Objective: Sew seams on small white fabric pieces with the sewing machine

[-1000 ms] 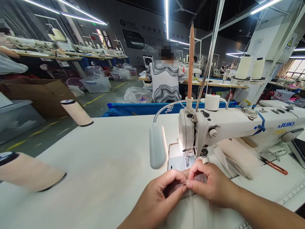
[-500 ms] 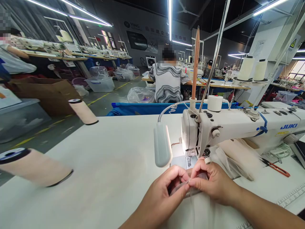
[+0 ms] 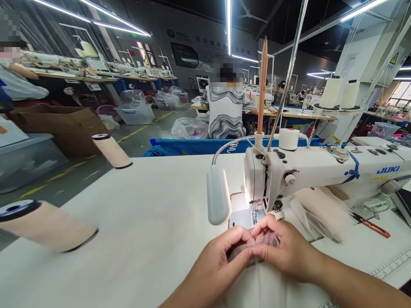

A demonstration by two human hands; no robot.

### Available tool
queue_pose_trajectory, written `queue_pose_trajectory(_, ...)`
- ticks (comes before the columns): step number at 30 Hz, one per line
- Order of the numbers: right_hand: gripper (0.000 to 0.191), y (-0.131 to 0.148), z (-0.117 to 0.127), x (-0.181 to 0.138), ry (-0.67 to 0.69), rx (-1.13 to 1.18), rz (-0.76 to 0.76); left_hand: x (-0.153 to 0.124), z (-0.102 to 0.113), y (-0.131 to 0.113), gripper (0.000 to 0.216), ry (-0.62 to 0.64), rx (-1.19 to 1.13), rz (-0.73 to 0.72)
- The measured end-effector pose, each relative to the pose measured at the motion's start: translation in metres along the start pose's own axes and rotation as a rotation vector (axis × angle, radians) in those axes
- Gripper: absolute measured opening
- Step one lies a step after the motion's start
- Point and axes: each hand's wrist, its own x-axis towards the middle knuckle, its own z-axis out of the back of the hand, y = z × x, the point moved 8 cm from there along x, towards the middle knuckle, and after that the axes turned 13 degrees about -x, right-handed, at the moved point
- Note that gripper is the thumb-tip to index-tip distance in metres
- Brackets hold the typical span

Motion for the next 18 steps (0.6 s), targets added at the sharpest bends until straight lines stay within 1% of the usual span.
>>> queue_pose_trajectory(3,0.016,0.0005,0.0001,0.0010,0.011,-0.009,0.001,-0.0005,-0.0009,0.0005,0.038,0.009,0.005,0.018)
queue_pose_trajectory(8,0.014,-0.0023,-0.0031,0.0035,0.060,0.040,-0.002,-0.0007,0.0003,0.0011,0.034,-0.001,0.029,0.022)
queue_pose_trajectory(14,0.016,0.0014,0.0005,0.0056,-0.006,0.029,0.079,-0.0006,0.0036,0.0010,0.037,-0.018,0.005,-0.031)
queue_pose_trajectory(18,0.012,0.0048,0.0032,0.0048,-0.045,0.043,0.085,-0.0009,0.0057,0.0058,0.039,-0.037,0.013,-0.039)
